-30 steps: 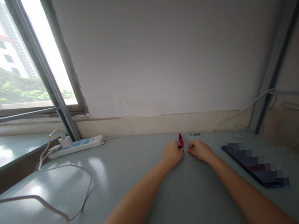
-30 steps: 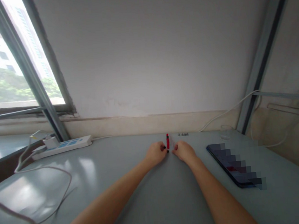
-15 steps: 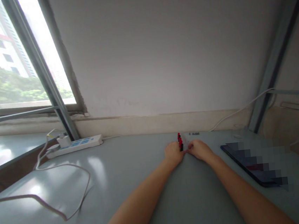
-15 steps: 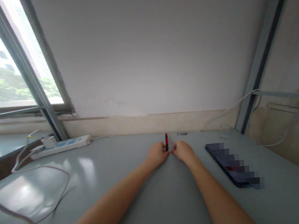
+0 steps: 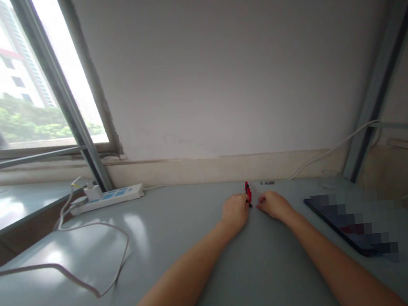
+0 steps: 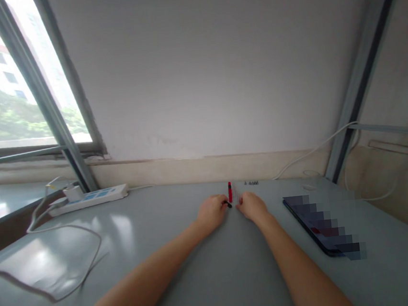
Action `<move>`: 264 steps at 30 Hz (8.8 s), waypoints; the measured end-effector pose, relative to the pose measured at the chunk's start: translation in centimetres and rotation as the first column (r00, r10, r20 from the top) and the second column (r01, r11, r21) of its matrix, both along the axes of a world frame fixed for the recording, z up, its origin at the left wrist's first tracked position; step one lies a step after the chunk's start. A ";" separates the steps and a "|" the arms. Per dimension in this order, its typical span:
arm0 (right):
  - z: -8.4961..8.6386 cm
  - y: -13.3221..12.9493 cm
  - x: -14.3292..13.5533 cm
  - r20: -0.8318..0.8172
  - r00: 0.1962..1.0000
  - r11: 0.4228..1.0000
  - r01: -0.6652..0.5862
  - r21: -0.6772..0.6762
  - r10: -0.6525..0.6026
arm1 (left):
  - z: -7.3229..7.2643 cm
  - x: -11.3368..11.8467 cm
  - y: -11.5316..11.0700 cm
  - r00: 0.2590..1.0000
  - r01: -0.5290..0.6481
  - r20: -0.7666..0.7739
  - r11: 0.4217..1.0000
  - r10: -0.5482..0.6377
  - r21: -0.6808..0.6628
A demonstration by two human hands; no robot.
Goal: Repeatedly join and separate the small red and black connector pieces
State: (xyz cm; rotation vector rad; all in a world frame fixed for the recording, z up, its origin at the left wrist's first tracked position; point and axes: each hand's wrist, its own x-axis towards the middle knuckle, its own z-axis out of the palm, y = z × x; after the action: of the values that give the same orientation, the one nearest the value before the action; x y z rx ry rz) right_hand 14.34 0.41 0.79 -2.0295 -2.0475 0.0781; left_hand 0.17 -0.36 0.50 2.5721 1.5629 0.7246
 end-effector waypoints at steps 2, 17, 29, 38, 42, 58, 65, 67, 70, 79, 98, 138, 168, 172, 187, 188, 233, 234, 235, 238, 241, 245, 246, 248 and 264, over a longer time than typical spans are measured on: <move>0.1 -0.1 -0.1 -0.003 1.000 1.000 -0.007 -0.004 0.007 | -0.2 -0.7 0.0 0.995 -0.019 0.097 0.998 0.024 -0.060; 0.6 -1.8 -2.6 0.016 0.953 0.953 -0.302 0.019 0.302 | 0.0 -4.3 -0.9 0.797 -0.077 0.594 0.993 0.112 -0.085; 1.4 -2.3 -2.8 0.137 0.955 0.963 -0.268 0.031 0.261 | 0.4 -3.8 -1.5 0.714 -0.034 0.695 0.996 0.085 -0.087; 2.5 -3.2 -3.9 0.317 0.929 0.976 -0.215 0.042 0.191 | 0.4 -3.6 -1.8 0.742 -0.020 0.667 0.996 0.069 -0.082; 2.4 -3.2 -4.5 0.310 0.927 0.958 -0.260 0.121 0.212 | -0.1 -3.5 -1.6 0.752 0.009 0.658 0.996 0.051 -0.088; 1.4 -2.6 -4.2 0.086 0.939 0.912 -0.344 0.223 0.333 | -0.4 -3.7 -0.7 0.563 0.213 0.807 0.912 0.177 -0.350; 1.2 -2.5 -4.2 -0.007 0.912 0.898 -0.401 0.180 0.409 | -0.3 -5.6 0.7 0.802 -0.058 0.583 0.988 0.130 -0.141; 1.2 -2.6 -4.1 -0.008 0.906 0.896 -0.417 0.153 0.423 | 0.0 -6.6 1.0 0.891 -0.212 0.400 0.976 0.215 -0.051; 1.3 -2.7 -4.1 -0.011 0.899 0.892 -0.432 0.135 0.437 | 0.0 -7.8 1.4 0.904 -0.348 0.253 0.937 0.346 -0.039; 1.0 -2.5 -4.0 0.002 0.884 0.871 -0.460 0.171 0.467 | -1.3 -8.6 2.5 0.899 -0.390 0.150 0.909 0.411 -0.146; 2.2 -2.6 -1.5 0.137 0.973 0.981 -0.179 -0.079 0.188 | -0.9 -8.2 1.9 0.863 -0.471 0.117 0.867 0.492 -0.163; 0.3 -1.7 -0.9 0.160 0.970 0.954 -0.138 -0.268 0.185 | 0.3 -0.8 0.7 0.989 -0.060 -0.134 0.998 0.063 0.028; 1.8 -2.7 -2.1 0.069 0.965 0.961 -0.241 -0.138 0.252 | -1.8 -4.4 -0.3 0.759 -0.065 0.628 0.979 0.174 -0.193; 2.0 -2.3 -2.2 -0.005 0.947 0.946 -0.319 0.053 0.320 | -1.8 -4.6 0.0 0.712 -0.063 0.669 0.967 0.216 -0.245; 1.4 -0.6 -2.0 -0.450 0.818 0.920 -0.226 0.321 0.358 | -1.3 -4.4 -0.2 0.582 0.003 0.767 0.943 0.270 -0.334; 1.4 -0.4 -1.9 -0.494 0.799 0.930 -0.212 0.300 0.342 | -1.2 -4.4 -0.3 0.564 0.014 0.777 0.938 0.279 -0.346; -1.5 3.0 -10.0 -0.359 0.916 0.981 -0.144 0.130 0.182 | 0.2 -8.2 0.3 0.863 -0.502 -0.012 0.852 0.506 -0.147; -1.5 3.0 -10.2 -0.345 0.922 0.982 -0.143 0.124 0.178 | 0.0 -8.2 0.5 0.866 -0.491 0.012 0.856 0.500 -0.160; -1.5 3.0 -10.4 -0.331 0.928 0.983 -0.141 0.120 0.173 | -0.3 -8.3 0.8 0.869 -0.481 0.040 0.860 0.494 -0.174; -1.6 3.0 -10.7 -0.298 0.942 0.985 -0.126 0.114 0.155 | -0.9 -8.3 1.5 0.874 -0.444 0.125 0.876 0.470 -0.191; -1.7 3.1 -10.7 -0.282 0.948 0.986 -0.122 0.116 0.151 | -1.1 -8.3 2.0 0.884 -0.405 0.167 0.894 0.436 -0.191; -1.9 3.2 -10.5 -0.277 0.948 0.984 -0.130 0.118 0.158 | -1.1 -8.1 2.4 0.899 -0.384 0.144 0.902 0.414 -0.196; -2.0 3.2 -10.5 -0.277 0.948 0.984 -0.128 0.121 0.157 | -1.1 -8.1 2.5 0.900 -0.386 0.134 0.901 0.415 -0.196; -2.0 3.2 -10.6 -0.281 0.947 0.984 -0.126 0.125 0.157 | -1.1 -8.0 2.7 0.898 -0.394 0.127 0.898 0.422 -0.198; -1.8 3.2 -10.6 -0.265 0.956 0.991 -0.102 0.092 0.123 | -1.3 -7.8 3.3 0.888 -0.418 0.091 0.875 0.450 -0.242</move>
State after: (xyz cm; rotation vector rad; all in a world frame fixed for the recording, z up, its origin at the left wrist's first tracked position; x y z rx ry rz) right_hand 3.71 3.62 -1.03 -1.7468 -1.9592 0.2780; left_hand -7.58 2.90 -0.84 1.9826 2.0674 0.7013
